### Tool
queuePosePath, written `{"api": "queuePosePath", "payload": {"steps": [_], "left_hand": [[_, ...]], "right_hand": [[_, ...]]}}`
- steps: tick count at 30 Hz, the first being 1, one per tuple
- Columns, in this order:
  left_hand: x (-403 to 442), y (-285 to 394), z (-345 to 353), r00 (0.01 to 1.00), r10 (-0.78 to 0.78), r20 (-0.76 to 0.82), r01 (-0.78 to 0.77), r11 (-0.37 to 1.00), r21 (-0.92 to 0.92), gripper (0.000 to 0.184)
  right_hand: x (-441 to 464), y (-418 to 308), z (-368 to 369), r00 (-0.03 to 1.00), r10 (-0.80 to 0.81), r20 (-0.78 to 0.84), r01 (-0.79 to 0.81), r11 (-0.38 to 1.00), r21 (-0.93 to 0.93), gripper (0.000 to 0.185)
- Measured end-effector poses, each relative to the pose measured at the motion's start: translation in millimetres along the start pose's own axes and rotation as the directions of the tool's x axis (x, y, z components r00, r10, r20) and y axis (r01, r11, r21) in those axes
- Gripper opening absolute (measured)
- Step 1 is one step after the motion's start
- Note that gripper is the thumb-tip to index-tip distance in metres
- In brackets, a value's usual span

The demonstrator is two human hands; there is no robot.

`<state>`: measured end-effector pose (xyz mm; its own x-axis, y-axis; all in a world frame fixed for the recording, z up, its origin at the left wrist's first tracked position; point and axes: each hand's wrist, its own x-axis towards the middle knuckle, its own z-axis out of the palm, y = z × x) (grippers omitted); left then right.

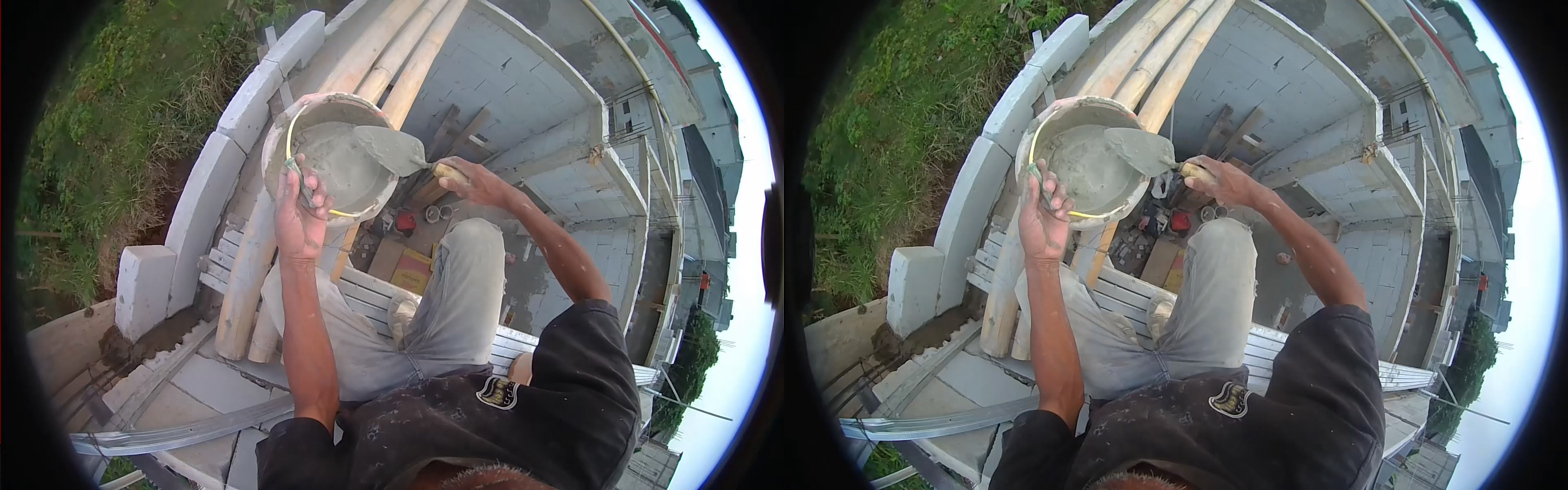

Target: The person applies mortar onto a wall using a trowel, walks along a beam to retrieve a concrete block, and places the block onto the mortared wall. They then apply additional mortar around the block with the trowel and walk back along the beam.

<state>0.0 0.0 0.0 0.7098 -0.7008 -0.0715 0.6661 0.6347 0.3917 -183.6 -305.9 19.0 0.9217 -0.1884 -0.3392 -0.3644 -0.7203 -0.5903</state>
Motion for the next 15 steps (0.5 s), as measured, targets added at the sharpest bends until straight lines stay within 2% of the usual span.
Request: {"api": "queuePosePath", "payload": {"steps": [2, 3, 4, 6, 8, 9, 11, 12, 14, 15], "left_hand": [[-2.7, 10.2, 0.8, 0.999, 0.020, -0.046, -0.017, 0.998, 0.066, 0.036], [-3.2, -22.8, 7.3, 0.999, 0.027, -0.039, -0.029, 0.999, -0.038, 0.036], [-6.5, -14.6, 5.5, 0.999, 0.033, -0.019, -0.033, 0.999, 0.023, 0.037], [-8.3, -1.2, 1.3, 1.000, 0.025, 0.002, -0.025, 0.997, 0.072, 0.040], [-9.4, -8.7, 19.4, 0.999, 0.026, -0.025, -0.021, 0.981, 0.192, 0.045], [-4.1, -15.0, 28.8, 1.000, -0.001, -0.001, 0.001, 0.967, 0.254, 0.048], [6.7, -41.1, 48.9, 0.998, -0.041, 0.044, 0.019, 0.906, 0.423, 0.050], [13.9, -61.2, 60.0, 0.997, -0.043, 0.067, 0.002, 0.854, 0.521, 0.051], [23.7, -102.2, 85.5, 0.996, 0.085, -0.037, -0.037, 0.725, 0.688, 0.059], [30.9, -120.7, 88.6, 0.981, 0.192, -0.041, -0.096, 0.651, 0.753, 0.061]], "right_hand": [[18.0, -2.2, 16.9, 0.959, 0.197, 0.202, -0.234, 0.955, 0.182, 0.058], [-13.3, 17.0, -14.0, 0.966, 0.222, 0.129, -0.233, 0.969, 0.078, 0.058], [-20.7, 29.4, -9.4, 0.985, 0.157, 0.066, -0.162, 0.984, 0.073, 0.058], [-38.0, 20.7, -28.0, 0.964, 0.256, 0.065, -0.257, 0.966, 0.007, 0.056], [-65.8, 30.9, -57.1, 0.992, 0.101, -0.070, -0.115, 0.963, -0.242, 0.048], [-61.0, 8.6, -70.9, 0.994, 0.082, -0.068, -0.097, 0.963, -0.253, 0.048], [-62.0, -53.0, -96.4, 0.918, 0.363, -0.162, -0.388, 0.906, -0.167, 0.046], [-54.2, -67.4, -99.4, 0.918, 0.362, -0.161, -0.388, 0.905, -0.174, 0.046], [-27.0, -95.7, -101.8, 0.938, 0.076, -0.338, -0.194, 0.924, -0.330, 0.048], [-14.0, -120.0, -100.2, 0.948, 0.044, -0.315, -0.180, 0.892, -0.416, 0.047]]}}
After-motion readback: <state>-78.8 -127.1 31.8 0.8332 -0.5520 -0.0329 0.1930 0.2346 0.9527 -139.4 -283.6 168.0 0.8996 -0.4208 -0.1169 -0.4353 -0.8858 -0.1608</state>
